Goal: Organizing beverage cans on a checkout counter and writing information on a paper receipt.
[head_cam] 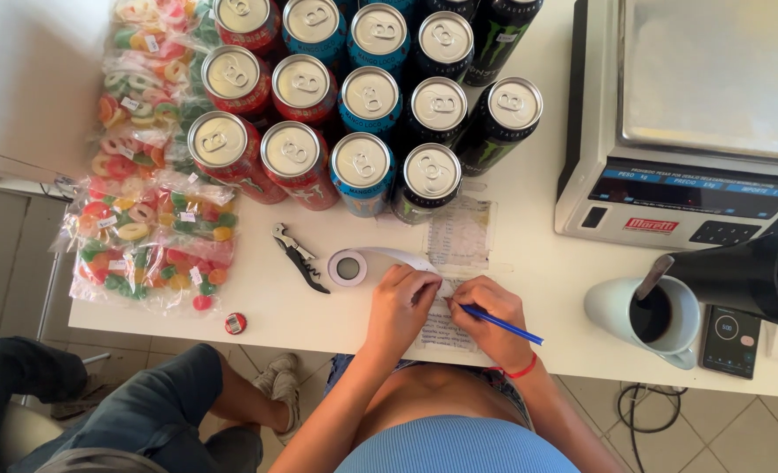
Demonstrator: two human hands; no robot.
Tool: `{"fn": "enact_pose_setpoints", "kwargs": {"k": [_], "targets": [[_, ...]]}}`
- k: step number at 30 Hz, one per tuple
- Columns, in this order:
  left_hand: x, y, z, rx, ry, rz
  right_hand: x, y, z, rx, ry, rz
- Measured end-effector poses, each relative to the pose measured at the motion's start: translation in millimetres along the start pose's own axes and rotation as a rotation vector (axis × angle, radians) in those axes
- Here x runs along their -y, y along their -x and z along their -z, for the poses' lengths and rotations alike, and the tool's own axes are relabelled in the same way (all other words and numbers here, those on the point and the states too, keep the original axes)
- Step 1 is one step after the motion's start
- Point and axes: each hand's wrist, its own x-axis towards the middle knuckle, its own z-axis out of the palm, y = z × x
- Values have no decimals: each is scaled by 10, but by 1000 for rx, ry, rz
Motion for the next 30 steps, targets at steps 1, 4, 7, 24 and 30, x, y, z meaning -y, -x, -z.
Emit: {"fn": "enact_pose_setpoints", "kwargs": {"k": [1, 4, 7, 24, 30], "targets": [[7, 3, 0, -1, -1, 1, 6, -5, -1, 2, -1, 0], [18, 2, -10, 16, 15, 2, 25, -11, 5, 2, -17, 2], [10, 0, -9, 14, 11, 3, 43, -21, 14, -3, -20, -14], [-22, -19, 11, 7, 13, -16, 66, -20, 0, -27, 7, -26], [9, 0, -12, -1, 0, -13, 31, -4, -5, -24, 4, -27]]}}
